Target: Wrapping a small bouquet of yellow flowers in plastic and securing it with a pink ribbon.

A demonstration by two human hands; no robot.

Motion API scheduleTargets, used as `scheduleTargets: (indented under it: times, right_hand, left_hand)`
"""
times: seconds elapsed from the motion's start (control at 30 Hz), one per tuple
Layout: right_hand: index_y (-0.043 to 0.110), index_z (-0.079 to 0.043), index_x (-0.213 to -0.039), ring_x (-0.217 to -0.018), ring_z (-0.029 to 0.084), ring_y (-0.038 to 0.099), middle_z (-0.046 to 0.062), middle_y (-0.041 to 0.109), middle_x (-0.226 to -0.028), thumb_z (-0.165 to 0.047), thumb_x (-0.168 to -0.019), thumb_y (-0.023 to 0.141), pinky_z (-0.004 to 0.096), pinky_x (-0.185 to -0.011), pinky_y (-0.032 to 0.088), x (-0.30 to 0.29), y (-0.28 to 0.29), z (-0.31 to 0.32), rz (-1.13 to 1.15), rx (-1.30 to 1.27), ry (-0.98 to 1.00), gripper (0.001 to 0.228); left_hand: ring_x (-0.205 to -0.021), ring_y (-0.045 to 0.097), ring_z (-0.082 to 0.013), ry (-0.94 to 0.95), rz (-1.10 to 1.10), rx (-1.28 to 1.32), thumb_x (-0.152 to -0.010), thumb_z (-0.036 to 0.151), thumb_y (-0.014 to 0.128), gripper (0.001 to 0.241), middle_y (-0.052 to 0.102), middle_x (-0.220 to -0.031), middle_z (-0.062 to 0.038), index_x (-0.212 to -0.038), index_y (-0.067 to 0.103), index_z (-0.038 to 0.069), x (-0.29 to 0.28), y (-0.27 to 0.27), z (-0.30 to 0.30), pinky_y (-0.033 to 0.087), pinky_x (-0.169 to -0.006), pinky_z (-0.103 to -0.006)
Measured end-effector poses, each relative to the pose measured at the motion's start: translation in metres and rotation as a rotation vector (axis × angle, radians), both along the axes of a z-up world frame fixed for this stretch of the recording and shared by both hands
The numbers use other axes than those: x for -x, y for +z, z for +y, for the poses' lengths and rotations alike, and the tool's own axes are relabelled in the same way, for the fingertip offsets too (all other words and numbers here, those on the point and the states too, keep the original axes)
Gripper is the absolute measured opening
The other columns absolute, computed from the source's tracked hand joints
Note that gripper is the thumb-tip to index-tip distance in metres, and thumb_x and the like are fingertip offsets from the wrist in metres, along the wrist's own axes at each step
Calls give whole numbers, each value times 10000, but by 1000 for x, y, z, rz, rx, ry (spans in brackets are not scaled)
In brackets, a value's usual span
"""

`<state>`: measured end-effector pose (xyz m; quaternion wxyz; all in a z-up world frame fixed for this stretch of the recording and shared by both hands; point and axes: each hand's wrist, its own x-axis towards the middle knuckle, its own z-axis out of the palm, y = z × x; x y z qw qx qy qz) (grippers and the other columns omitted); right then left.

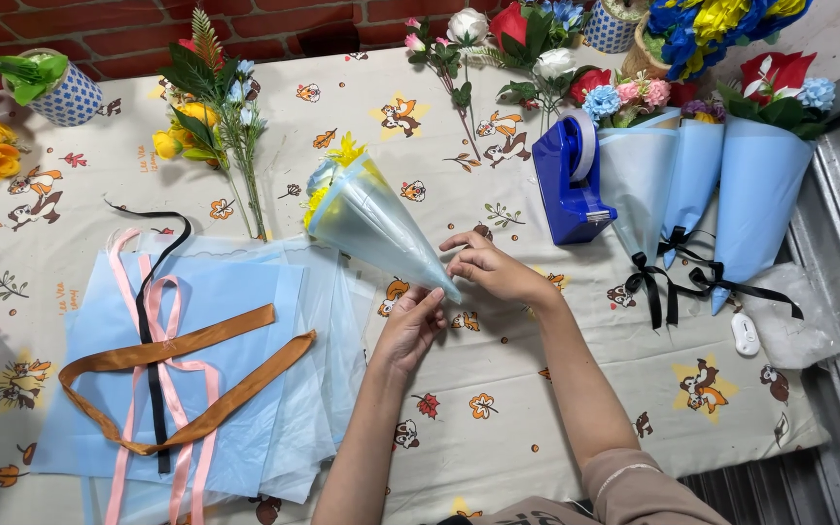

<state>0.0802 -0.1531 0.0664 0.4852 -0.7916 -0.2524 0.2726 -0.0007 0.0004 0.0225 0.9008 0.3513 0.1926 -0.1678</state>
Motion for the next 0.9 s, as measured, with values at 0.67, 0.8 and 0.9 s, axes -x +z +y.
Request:
scheduleTargets:
  times: [0.67, 0.8, 0.9]
  right_hand:
    - [373, -91, -1201, -609, 100, 489, 36, 565, -714, -38, -851, 498, 216, -571, 396, 8, -32, 5, 438, -279, -53, 376]
    - [385, -84, -1193, -574, 96, 481, 48, 589, -726, -53, -863, 482, 221, -528, 391, 2, -35, 8, 479, -276, 12, 345]
    - [388, -80, -1195, -580, 103, 495, 65, 607, -745, -67, -853, 505, 225, -532, 390, 1, -41, 5, 497, -251, 9, 361]
  left_hand:
    - [-589, 416, -28, 29, -91, 17, -812, 75, 611, 292, 361, -754, 48, -1084, 505, 89, 1, 5, -3, 419, -532, -161]
    - [-583, 404, -31, 42, -102, 29, -811, 69, 610, 298, 351, -752, 45, -1084, 492, 97, 4, 23, -3, 403, -513, -153]
    - [-582, 406, -23, 42, -111, 22, -817, 74, 606, 319, 348, -761, 47, -1110, 484, 98, 3, 9, -3, 395, -503, -142]
